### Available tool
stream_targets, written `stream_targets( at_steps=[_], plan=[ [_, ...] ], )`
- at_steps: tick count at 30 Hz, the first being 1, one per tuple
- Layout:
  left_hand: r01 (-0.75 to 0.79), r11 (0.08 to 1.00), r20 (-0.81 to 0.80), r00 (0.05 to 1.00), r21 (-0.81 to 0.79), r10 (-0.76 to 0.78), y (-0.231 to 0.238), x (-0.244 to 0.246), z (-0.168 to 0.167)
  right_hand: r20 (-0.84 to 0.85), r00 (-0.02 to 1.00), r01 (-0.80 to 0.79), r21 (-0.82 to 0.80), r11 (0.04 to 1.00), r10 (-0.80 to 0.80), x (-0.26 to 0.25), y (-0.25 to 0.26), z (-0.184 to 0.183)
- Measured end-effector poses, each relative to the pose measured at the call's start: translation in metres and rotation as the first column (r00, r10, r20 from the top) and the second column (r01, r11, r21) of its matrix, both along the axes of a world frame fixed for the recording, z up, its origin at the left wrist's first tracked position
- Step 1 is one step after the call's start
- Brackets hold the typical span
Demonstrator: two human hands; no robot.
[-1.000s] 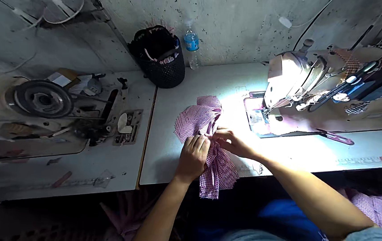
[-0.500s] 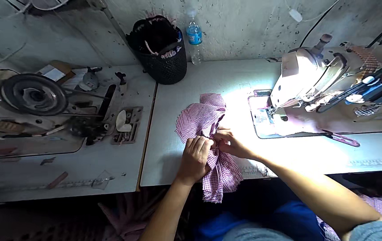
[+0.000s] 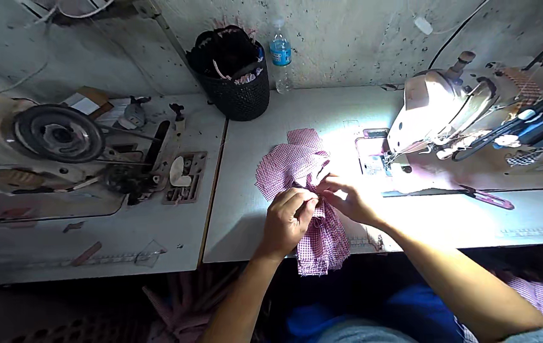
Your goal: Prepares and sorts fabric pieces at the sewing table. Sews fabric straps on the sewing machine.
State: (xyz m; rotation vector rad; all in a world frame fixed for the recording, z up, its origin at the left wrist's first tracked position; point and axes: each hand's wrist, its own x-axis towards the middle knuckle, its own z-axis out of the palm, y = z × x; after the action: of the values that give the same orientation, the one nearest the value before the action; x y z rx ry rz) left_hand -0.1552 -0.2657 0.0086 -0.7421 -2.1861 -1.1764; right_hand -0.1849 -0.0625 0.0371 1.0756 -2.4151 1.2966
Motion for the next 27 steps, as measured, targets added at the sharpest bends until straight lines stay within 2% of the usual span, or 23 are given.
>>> stream_targets(
  at_steps=[5,9,12,14,16,17,19,21,23,24,27],
  plan=[
    [-0.129,0.973,0.055,0.988,-0.189,0.141,0.016,0.002,0.009,0.023,0.998,-0.057,0.159,0.986,0.054,-0.012,0.001,0.001],
    [-0.160,0.946,0.038,0.983,-0.281,0.178,0.021,0.005,0.009,0.059,0.998,-0.014,0.211,0.977,0.002,-0.015,0.001,-0.008],
    [-0.095,0.926,0.049,0.991,-0.364,0.121,0.019,0.001,0.012,0.255,0.966,0.018,0.116,0.993,-0.048,-0.009,0.003,-0.001],
    [-0.069,0.911,0.044,0.995,-0.406,0.095,0.018,-0.003,0.009,0.467,0.884,0.075,-0.096,0.993,-0.022,-0.007,0.003,-0.006],
    [-0.015,0.937,0.087,0.995,-0.350,0.049,0.016,-0.007,0.003,0.671,0.740,0.232,-0.311,0.922,0.040,-0.004,0.000,-0.013],
    [0.025,0.964,0.138,0.990,-0.266,0.012,0.015,-0.009,-0.002,0.741,0.667,0.326,-0.378,0.867,0.072,-0.002,-0.003,-0.016],
    [0.077,0.997,0.248,0.966,-0.027,-0.068,0.015,-0.010,-0.011,0.819,0.566,0.475,-0.418,0.774,0.095,0.001,-0.010,-0.016],
    [0.068,0.990,0.267,0.959,0.124,-0.100,0.017,-0.009,-0.016,0.853,0.518,0.544,-0.391,0.743,0.069,0.005,-0.016,-0.012],
    [0.059,0.985,0.264,0.959,0.164,-0.102,0.018,-0.006,-0.020,0.852,0.523,0.567,-0.368,0.737,0.022,0.007,-0.019,-0.013],
    [0.055,0.983,0.260,0.960,0.174,-0.099,0.018,-0.005,-0.021,0.829,0.559,0.544,-0.366,0.755,-0.001,0.007,-0.017,-0.014],
    [0.062,0.976,0.249,0.962,0.210,-0.115,0.015,-0.005,-0.020,0.661,0.750,0.278,-0.360,0.891,0.034,0.007,-0.006,-0.019]
  ],
)
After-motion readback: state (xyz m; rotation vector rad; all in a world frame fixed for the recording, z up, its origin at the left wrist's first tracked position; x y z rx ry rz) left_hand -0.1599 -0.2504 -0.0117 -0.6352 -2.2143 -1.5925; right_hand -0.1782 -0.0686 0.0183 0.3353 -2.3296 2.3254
